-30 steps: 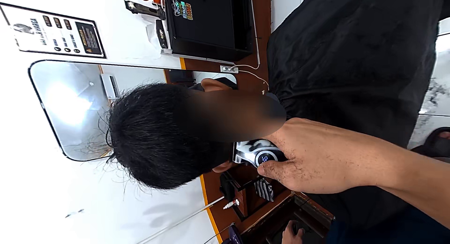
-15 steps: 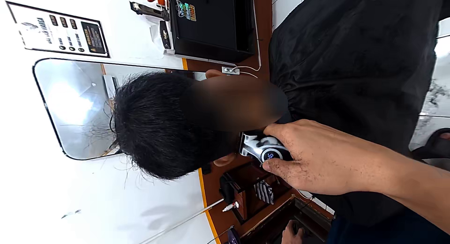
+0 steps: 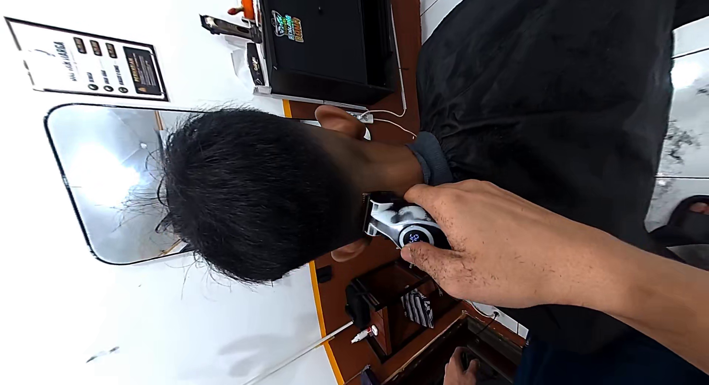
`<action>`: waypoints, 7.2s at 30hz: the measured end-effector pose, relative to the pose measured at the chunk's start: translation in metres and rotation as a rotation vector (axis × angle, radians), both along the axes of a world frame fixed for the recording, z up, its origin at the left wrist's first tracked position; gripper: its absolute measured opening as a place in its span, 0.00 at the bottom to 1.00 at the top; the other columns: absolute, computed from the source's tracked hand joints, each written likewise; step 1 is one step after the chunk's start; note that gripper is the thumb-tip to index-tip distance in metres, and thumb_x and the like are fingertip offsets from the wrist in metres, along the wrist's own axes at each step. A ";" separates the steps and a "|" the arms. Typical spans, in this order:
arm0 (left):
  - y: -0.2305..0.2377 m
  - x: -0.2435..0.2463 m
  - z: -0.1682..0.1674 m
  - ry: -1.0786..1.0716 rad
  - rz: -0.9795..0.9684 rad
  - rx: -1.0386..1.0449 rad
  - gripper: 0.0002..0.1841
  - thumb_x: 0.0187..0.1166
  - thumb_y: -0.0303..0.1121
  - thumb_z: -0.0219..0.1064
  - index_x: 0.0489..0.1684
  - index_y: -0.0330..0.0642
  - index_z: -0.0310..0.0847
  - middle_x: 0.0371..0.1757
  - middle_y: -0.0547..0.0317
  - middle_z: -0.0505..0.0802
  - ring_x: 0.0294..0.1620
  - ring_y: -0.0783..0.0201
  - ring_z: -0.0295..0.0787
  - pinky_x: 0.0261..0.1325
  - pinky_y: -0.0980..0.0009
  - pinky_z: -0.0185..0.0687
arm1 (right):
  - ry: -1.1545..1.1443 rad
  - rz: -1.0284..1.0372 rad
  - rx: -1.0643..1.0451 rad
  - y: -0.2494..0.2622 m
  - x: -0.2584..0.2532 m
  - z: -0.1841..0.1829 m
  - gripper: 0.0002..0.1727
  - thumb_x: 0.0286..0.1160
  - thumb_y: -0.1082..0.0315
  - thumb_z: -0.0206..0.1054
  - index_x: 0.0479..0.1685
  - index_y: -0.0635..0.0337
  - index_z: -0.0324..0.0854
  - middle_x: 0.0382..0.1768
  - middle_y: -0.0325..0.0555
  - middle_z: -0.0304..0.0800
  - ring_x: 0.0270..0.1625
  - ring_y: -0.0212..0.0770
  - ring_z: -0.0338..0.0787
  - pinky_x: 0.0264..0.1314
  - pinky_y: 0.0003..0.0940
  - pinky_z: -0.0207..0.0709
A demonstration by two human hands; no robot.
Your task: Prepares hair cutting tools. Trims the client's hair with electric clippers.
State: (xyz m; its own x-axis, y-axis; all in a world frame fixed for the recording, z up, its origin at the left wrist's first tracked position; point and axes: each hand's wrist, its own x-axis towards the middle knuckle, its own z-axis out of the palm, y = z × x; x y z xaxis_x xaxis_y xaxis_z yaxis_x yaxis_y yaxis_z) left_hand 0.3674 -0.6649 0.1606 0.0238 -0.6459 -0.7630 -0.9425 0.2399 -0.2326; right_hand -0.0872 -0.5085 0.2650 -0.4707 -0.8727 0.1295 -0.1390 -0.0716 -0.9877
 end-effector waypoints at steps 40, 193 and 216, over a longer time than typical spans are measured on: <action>-0.010 -0.007 0.000 -0.018 -0.055 0.013 0.22 0.86 0.41 0.62 0.72 0.37 0.80 0.59 0.35 0.91 0.61 0.41 0.89 0.67 0.40 0.78 | -0.021 -0.084 -0.048 0.001 0.007 -0.006 0.16 0.79 0.48 0.66 0.53 0.48 0.83 0.28 0.26 0.81 0.32 0.21 0.82 0.31 0.22 0.73; -0.086 -0.240 0.178 0.595 -1.602 -0.861 0.35 0.75 0.45 0.60 0.80 0.29 0.73 0.29 0.55 0.91 0.19 0.60 0.82 0.18 0.60 0.74 | -0.203 -0.206 -0.135 -0.049 0.081 -0.002 0.17 0.71 0.52 0.78 0.44 0.53 0.82 0.25 0.33 0.85 0.28 0.24 0.85 0.28 0.23 0.77; -0.077 -0.240 0.179 0.574 -1.570 -0.872 0.37 0.74 0.45 0.59 0.81 0.28 0.72 0.30 0.53 0.92 0.18 0.60 0.82 0.17 0.61 0.73 | -0.186 -0.153 -0.156 -0.041 0.065 -0.003 0.16 0.72 0.53 0.77 0.47 0.52 0.82 0.26 0.32 0.84 0.29 0.24 0.84 0.28 0.23 0.76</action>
State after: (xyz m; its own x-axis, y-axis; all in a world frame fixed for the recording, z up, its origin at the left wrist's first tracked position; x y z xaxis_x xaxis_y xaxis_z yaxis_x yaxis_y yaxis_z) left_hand 0.1275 -0.7422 0.3397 -0.9988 0.0156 0.0469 -0.0114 0.8501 -0.5265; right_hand -0.0226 -0.5493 0.2622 -0.6236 -0.7662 0.1554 0.0227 -0.2164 -0.9760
